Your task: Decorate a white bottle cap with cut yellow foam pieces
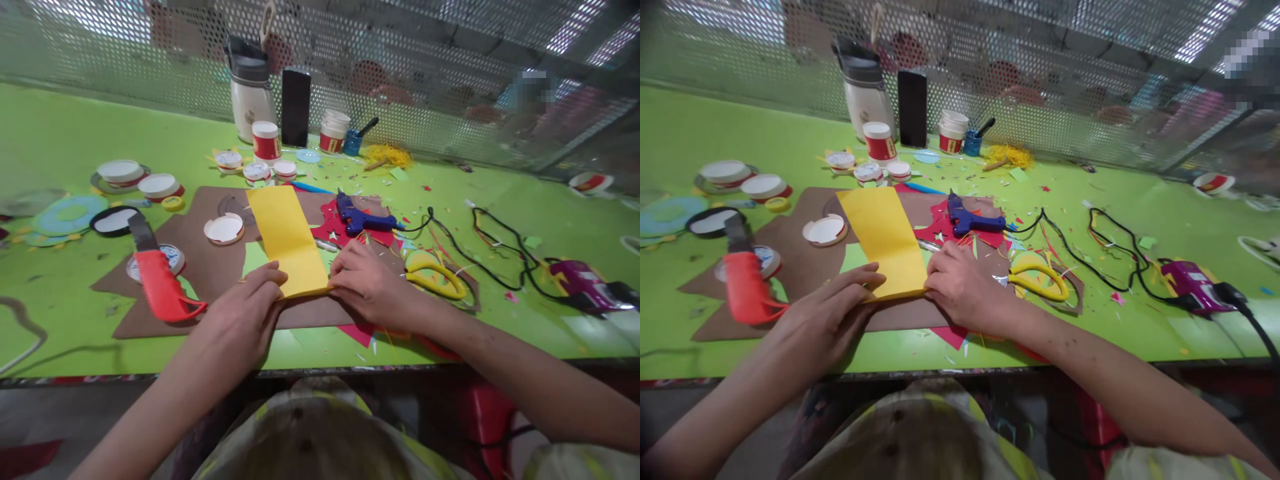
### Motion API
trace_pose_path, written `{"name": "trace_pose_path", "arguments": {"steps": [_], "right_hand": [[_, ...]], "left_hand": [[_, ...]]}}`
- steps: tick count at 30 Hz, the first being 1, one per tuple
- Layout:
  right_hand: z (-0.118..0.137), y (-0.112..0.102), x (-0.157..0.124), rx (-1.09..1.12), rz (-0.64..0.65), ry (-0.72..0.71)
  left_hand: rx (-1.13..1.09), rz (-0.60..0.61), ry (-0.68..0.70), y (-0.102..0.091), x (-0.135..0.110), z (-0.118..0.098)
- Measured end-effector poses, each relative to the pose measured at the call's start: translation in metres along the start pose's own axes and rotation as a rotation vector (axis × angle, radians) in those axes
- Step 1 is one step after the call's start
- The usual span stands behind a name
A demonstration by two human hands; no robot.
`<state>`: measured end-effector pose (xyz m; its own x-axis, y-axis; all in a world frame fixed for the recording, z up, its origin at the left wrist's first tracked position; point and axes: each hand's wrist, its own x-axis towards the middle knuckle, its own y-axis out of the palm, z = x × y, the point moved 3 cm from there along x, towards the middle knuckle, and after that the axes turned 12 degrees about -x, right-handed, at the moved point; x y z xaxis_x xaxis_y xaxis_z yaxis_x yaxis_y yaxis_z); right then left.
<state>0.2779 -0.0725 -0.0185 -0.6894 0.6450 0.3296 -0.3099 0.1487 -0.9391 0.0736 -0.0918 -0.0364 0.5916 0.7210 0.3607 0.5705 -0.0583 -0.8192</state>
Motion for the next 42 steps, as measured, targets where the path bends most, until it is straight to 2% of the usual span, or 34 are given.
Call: {"name": "trace_pose_path", "arguments": {"steps": [4,7,11,16,19,23,28,35,42], "right_hand": [[-0.001,0.000,0.003,-0.008,0.044,0.024],[-0.004,-0.002,0.009,-0.010,0.122,0.052],[-0.008,-0.005,0.012,0.013,0.196,0.081],[-0.008,-0.005,0.009,0.021,0.159,0.008],[-0.006,-0.001,0.007,-0.023,0.150,-0.030],[-0.006,0.001,0.007,-0.006,0.142,-0.050],[-0.007,0.000,0.007,0.065,0.116,-0.054],[-0.005,0.005,0.011,-0.013,0.169,0.034],[-0.004,0.011,0.011,-0.054,0.143,0.111]], "left_hand": [[-0.017,-0.020,-0.077,-0.001,0.002,0.000],[0.004,-0.050,-0.116,0.001,0.003,-0.001],[-0.040,-0.046,-0.100,0.000,0.000,-0.002],[-0.037,0.080,-0.031,-0.002,-0.003,-0.005],[-0.023,0.114,-0.023,-0.003,-0.002,-0.007],[-0.019,0.107,-0.038,-0.003,-0.002,-0.007],[-0.086,0.074,-0.153,-0.002,-0.001,0.000],[-0.118,0.073,-0.276,-0.002,0.007,0.004],[-0.112,0.039,-0.285,-0.001,0.008,0.004]]}}
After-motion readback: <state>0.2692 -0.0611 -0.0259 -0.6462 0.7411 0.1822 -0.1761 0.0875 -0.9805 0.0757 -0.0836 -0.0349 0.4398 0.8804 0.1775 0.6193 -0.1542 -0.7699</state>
